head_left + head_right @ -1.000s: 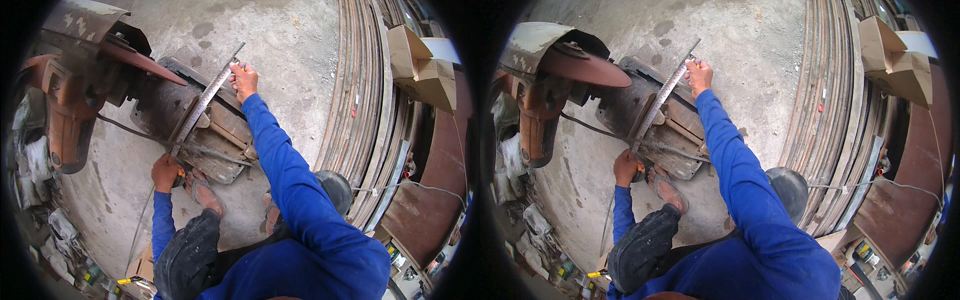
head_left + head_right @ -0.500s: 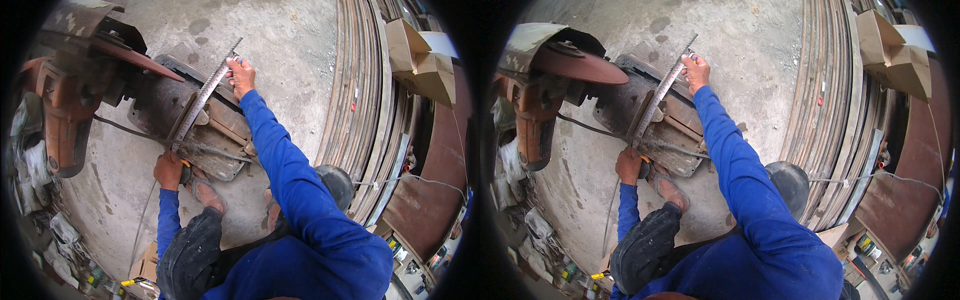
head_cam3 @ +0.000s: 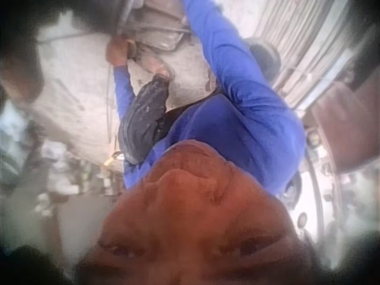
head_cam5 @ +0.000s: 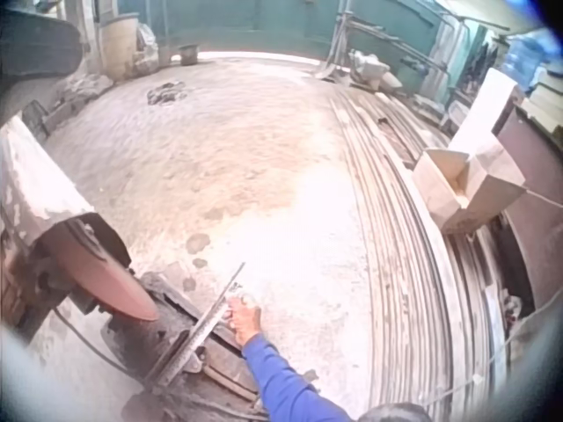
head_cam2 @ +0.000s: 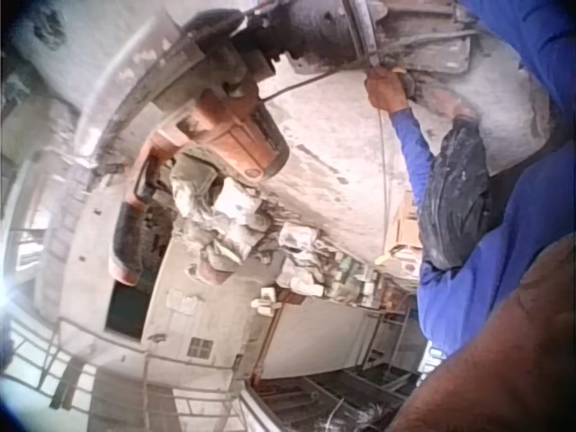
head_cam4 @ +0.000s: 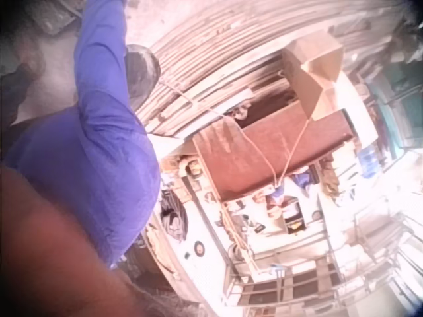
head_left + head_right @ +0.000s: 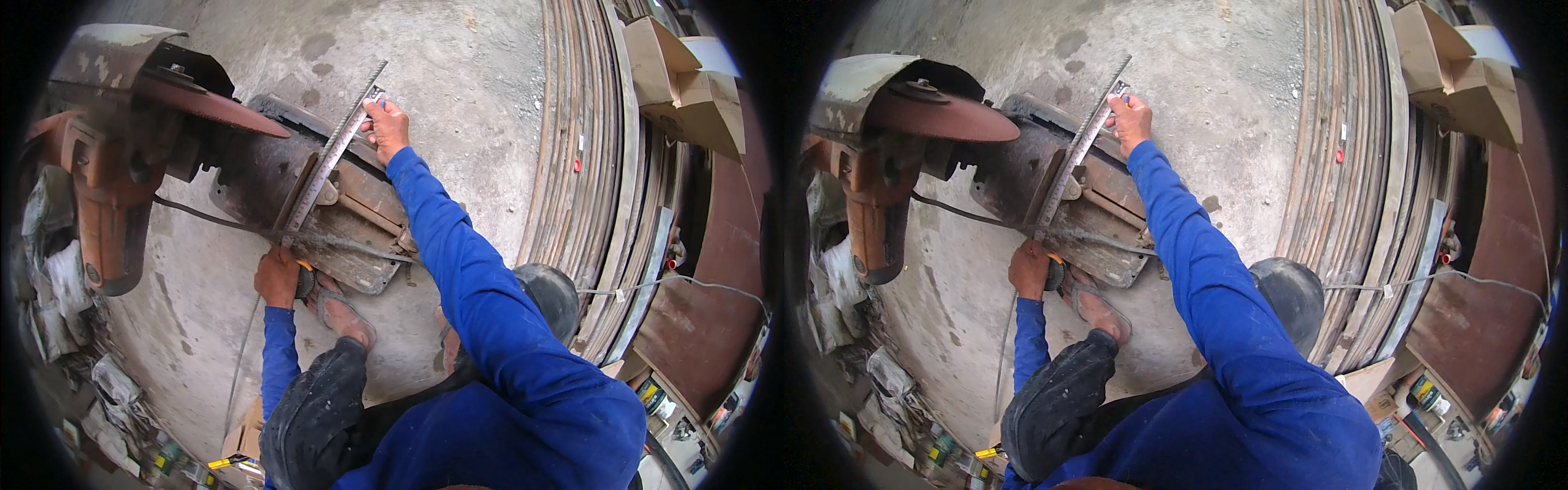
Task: The person measures a metal rod with a tape measure and pencil, then uses a chop saw to cut the rod, producing sparks. After cutting, the person walks to a metal frame and places the cut rod onto it.
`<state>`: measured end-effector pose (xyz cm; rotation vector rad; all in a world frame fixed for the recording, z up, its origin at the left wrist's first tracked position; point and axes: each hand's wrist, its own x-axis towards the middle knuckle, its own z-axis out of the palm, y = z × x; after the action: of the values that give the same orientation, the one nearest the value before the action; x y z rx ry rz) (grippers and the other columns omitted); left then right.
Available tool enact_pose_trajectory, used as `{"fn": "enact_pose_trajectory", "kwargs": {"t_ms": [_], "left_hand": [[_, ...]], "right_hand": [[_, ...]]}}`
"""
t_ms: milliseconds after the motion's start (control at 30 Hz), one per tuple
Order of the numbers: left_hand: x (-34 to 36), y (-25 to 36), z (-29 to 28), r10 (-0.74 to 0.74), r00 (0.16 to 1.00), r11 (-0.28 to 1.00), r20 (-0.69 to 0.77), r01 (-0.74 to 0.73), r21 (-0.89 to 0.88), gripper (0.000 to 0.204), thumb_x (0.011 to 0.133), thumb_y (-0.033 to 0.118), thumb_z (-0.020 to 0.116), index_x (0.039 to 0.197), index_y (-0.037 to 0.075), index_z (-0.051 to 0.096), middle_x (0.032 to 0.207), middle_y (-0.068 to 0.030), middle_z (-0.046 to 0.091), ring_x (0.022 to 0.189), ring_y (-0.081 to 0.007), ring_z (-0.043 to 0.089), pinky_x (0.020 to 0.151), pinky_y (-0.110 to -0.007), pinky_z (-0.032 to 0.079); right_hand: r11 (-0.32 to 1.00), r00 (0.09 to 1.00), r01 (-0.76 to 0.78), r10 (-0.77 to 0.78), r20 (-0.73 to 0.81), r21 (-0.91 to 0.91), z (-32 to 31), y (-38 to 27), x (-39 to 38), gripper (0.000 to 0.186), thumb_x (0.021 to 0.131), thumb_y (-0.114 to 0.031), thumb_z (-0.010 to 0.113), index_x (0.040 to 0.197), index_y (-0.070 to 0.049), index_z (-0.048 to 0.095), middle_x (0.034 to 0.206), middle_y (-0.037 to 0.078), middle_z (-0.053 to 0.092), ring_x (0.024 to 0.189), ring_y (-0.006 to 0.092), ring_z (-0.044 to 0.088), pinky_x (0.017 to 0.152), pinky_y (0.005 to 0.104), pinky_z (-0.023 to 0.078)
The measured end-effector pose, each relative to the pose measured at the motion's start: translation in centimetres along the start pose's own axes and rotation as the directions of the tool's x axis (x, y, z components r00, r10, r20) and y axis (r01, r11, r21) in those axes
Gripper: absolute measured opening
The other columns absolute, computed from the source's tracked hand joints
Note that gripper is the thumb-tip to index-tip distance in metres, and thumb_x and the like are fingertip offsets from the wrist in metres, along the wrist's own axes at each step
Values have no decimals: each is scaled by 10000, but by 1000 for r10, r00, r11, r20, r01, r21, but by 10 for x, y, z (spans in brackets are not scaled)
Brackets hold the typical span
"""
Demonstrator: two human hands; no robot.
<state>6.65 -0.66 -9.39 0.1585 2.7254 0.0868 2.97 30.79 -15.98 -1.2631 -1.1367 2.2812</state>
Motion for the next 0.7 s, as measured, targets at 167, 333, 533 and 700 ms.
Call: {"fn": "enact_pose_trajectory", "kwargs": {"t_ms": [167,333,533,700], "left_hand": [[1,0,-1,5,1000,1000,24,-5,-7,357,895,339,442,905,75,682,881,-218,667,819,-439,631,712,-538,490],[0,1,-3,10,1000,1000,14,-10,-12,357,894,339,443,890,76,684,877,-218,667,816,-437,631,709,-537,490],[-1,2,-3,20,1000,999,2,-20,-33,343,890,331,447,883,83,684,855,-219,665,806,-438,628,701,-537,487],[-1,-1,-1,31,999,998,-22,-32,-54,339,892,323,455,882,71,681,860,-222,665,805,-439,627,696,-539,483]], "right_hand": [[999,999,31,-31,-27,-30,2,-2,0,152,848,-190,673,901,-62,612,713,-5,577,516,64,534,360,197,325],[995,995,102,-102,-23,-6,6,-2,0,153,844,-180,666,902,-49,614,712,2,573,515,69,536,358,200,318],[992,993,118,-119,-10,-42,7,-1,1,153,845,-177,663,900,-43,612,718,1,567,509,71,530,356,203,313],[995,996,92,-92,-16,-31,7,-2,2,147,846,-172,658,899,-42,612,716,2,569,511,70,535,356,204,315]]}}
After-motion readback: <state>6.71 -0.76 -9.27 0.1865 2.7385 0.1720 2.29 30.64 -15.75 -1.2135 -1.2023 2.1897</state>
